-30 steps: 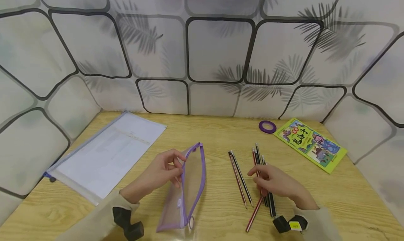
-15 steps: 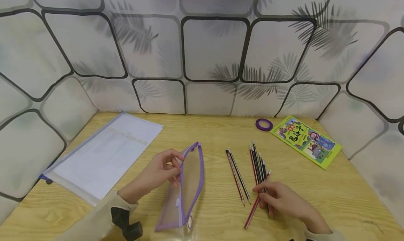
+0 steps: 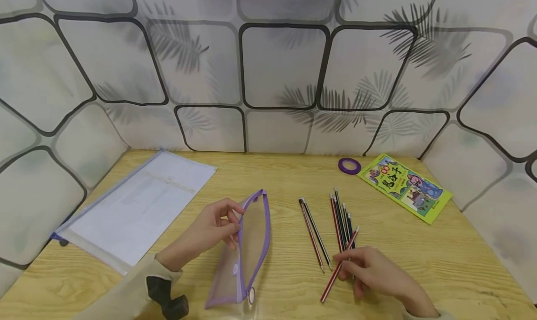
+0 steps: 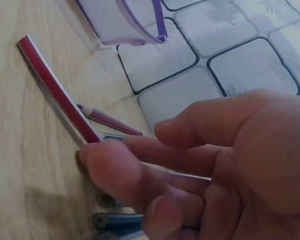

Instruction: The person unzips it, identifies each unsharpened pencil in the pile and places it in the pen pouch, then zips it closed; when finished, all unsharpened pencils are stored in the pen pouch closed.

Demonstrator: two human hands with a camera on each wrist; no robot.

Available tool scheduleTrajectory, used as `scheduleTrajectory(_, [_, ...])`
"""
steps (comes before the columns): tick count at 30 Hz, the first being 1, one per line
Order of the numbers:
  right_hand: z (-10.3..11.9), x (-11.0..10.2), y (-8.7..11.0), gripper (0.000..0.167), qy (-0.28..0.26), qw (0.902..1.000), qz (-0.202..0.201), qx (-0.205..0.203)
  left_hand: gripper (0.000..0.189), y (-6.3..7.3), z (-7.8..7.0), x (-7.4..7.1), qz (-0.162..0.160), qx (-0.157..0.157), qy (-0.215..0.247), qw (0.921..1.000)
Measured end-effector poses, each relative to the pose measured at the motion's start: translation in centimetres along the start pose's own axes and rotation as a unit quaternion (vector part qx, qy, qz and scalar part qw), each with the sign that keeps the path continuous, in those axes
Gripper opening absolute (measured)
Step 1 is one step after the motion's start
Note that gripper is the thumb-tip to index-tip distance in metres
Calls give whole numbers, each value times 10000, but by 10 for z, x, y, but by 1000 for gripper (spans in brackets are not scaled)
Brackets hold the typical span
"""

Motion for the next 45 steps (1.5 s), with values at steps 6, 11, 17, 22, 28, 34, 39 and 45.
scheduleTrajectory(6, [2,4,-6,33,-5,9991,66,414,28,1,0,-1,9,20,-17,10000])
scheduleTrajectory(11, [7,5,-8,25,484,9963,-221,673,29,1,1,-2,-2,58,-5,10000])
scheduleTrajectory(17, [13,2,-8,22,1043,9846,-832,1131,28,1,0,-2,-10,50,-40,10000])
scheduleTrajectory(22, [16,1,-7,21,1147,9788,-1152,1246,28,1,0,-2,-1,51,-69,10000])
scheduleTrajectory(28, [20,0,-7,23,1141,9719,-1447,1465,28,0,-1,-2,-4,57,-46,10000])
scheduleTrajectory(34, [23,0,-12,23,808,9508,-2557,1554,28,0,0,-2,-18,47,-32,10000])
scheduleTrajectory(39, [21,2,-17,19,611,9409,-3036,1372,28,0,1,-2,27,57,13,10000])
scheduleTrajectory(45, [22,2,-24,14,721,9421,-3109,1030,29,-1,0,-1,-47,87,6,10000])
Point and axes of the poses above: each hand's wrist, its own y-axis away from the middle knuckle, its own x-axis out of the palm, z = x × y, the point moved 3 cm from there along -y, towards the middle knuckle, and after that the axes turned 15 degrees about y, right-handed, at the moved point
